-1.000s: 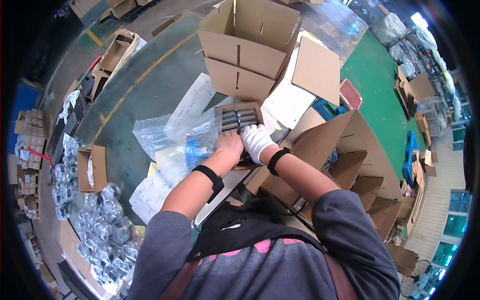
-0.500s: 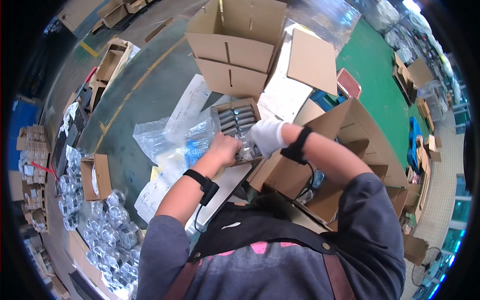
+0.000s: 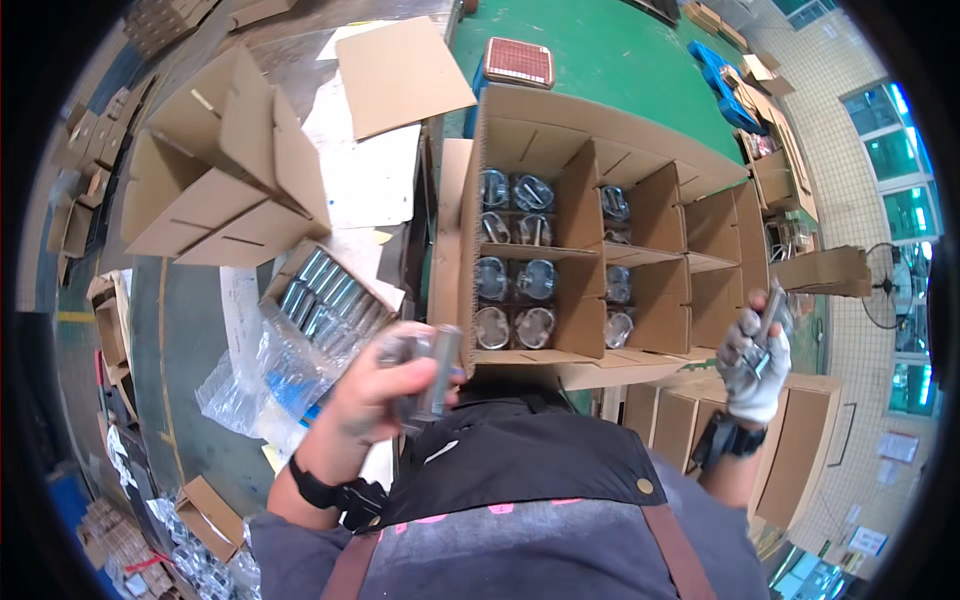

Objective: Packing metallic industrial parts into partitioned cardboard boxes and sealing them with tape.

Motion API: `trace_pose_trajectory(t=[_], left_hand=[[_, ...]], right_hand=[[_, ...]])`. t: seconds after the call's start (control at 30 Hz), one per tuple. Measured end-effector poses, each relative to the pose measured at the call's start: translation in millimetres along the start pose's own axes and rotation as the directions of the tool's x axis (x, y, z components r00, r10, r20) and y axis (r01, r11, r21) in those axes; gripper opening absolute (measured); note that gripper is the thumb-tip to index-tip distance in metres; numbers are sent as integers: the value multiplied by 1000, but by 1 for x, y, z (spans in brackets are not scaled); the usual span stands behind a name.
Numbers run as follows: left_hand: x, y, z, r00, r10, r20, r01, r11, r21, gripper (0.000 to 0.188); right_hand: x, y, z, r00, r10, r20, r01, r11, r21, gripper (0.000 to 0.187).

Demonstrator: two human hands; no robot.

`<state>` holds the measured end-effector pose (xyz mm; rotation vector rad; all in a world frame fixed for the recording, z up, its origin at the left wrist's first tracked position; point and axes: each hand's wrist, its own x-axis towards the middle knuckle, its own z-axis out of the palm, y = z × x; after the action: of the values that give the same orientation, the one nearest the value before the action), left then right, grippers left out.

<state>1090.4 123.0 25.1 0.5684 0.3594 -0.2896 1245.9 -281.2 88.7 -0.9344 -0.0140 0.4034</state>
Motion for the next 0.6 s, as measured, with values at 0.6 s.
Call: trace_pose_trajectory(t=[0.6], left_hand=[[274,-135,-45,454,333,-826,737,381,558,49]], right_hand=[[74,-103,-177,944,106,-312,-171,967,-188,40]])
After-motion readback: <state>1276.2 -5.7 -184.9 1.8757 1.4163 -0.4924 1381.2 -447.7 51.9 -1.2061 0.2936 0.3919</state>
